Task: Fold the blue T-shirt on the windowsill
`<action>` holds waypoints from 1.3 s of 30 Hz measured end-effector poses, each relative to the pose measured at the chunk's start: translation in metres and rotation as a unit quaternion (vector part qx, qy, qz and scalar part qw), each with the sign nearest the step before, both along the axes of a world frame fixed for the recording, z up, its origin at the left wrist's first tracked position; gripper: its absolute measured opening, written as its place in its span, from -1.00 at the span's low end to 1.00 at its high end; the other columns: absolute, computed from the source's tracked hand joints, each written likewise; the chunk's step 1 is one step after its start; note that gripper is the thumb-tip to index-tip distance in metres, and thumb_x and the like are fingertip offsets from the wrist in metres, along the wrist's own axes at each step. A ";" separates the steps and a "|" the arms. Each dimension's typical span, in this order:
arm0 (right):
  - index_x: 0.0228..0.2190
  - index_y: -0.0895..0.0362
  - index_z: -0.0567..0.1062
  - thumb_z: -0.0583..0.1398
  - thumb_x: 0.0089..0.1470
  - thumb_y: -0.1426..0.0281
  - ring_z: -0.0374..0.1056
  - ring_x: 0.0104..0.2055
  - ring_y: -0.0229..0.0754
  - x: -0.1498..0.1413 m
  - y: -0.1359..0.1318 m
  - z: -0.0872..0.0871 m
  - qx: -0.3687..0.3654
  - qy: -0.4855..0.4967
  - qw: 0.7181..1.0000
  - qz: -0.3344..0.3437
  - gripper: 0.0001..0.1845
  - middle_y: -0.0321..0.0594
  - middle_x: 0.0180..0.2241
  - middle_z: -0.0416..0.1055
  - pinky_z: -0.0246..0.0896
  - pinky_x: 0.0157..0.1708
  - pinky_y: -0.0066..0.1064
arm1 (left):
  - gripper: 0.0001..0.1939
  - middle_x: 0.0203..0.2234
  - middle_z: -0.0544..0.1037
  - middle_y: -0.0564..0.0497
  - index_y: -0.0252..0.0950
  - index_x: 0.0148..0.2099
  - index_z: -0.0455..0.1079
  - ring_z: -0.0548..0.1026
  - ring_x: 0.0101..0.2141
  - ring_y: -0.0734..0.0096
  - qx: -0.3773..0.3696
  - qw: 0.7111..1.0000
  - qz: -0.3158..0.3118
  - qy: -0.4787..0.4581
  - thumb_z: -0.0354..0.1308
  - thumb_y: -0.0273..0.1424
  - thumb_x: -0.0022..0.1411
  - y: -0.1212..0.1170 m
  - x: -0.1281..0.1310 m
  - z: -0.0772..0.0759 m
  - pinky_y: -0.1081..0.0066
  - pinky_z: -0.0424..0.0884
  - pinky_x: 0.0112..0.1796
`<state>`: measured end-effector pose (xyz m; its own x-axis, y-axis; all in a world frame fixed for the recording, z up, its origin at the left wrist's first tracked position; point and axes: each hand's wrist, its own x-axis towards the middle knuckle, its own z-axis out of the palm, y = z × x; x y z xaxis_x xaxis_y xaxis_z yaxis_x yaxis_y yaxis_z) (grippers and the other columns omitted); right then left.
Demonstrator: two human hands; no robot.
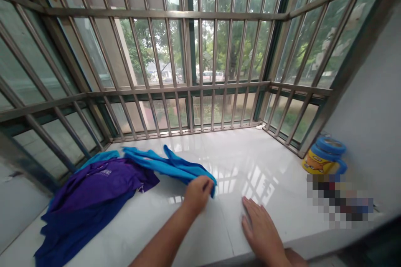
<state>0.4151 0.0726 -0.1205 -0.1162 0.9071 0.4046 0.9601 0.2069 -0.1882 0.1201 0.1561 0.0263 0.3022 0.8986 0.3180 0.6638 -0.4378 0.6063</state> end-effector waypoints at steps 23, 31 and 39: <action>0.33 -0.21 0.49 0.01 0.26 0.56 0.42 0.30 0.02 0.001 0.007 0.013 -0.063 -0.029 0.997 -0.021 -0.25 -0.21 0.26 0.51 0.32 0.32 -0.06 | -0.56 0.15 0.61 -0.41 -0.40 0.13 0.55 0.51 0.21 -0.17 -0.129 0.879 0.318 0.331 -0.06 -0.38 0.42 0.008 -0.295 -0.021 -0.15 0.38 0.21; 0.36 -0.19 0.47 0.00 0.30 0.55 0.41 0.33 0.02 0.000 0.005 0.026 -0.089 -0.037 0.995 -0.011 -0.26 -0.18 0.28 0.50 0.32 0.33 -0.07 | -0.40 0.50 0.28 -0.14 -0.15 0.48 0.36 0.24 0.47 -0.07 0.020 0.948 0.156 0.276 0.03 -0.15 0.49 -0.116 -0.149 -0.129 -0.10 0.20 0.41; 0.37 -0.16 0.46 -0.04 0.27 0.53 0.40 0.33 0.00 0.004 0.006 0.024 -0.092 -0.034 0.995 -0.009 -0.25 -0.21 0.29 0.49 0.28 0.36 -0.09 | -0.08 0.57 0.06 -0.15 -0.06 0.66 -0.11 0.16 0.50 -0.16 0.114 0.941 0.183 0.261 0.18 -0.08 0.41 -0.187 -0.123 -0.168 -0.14 0.23 0.40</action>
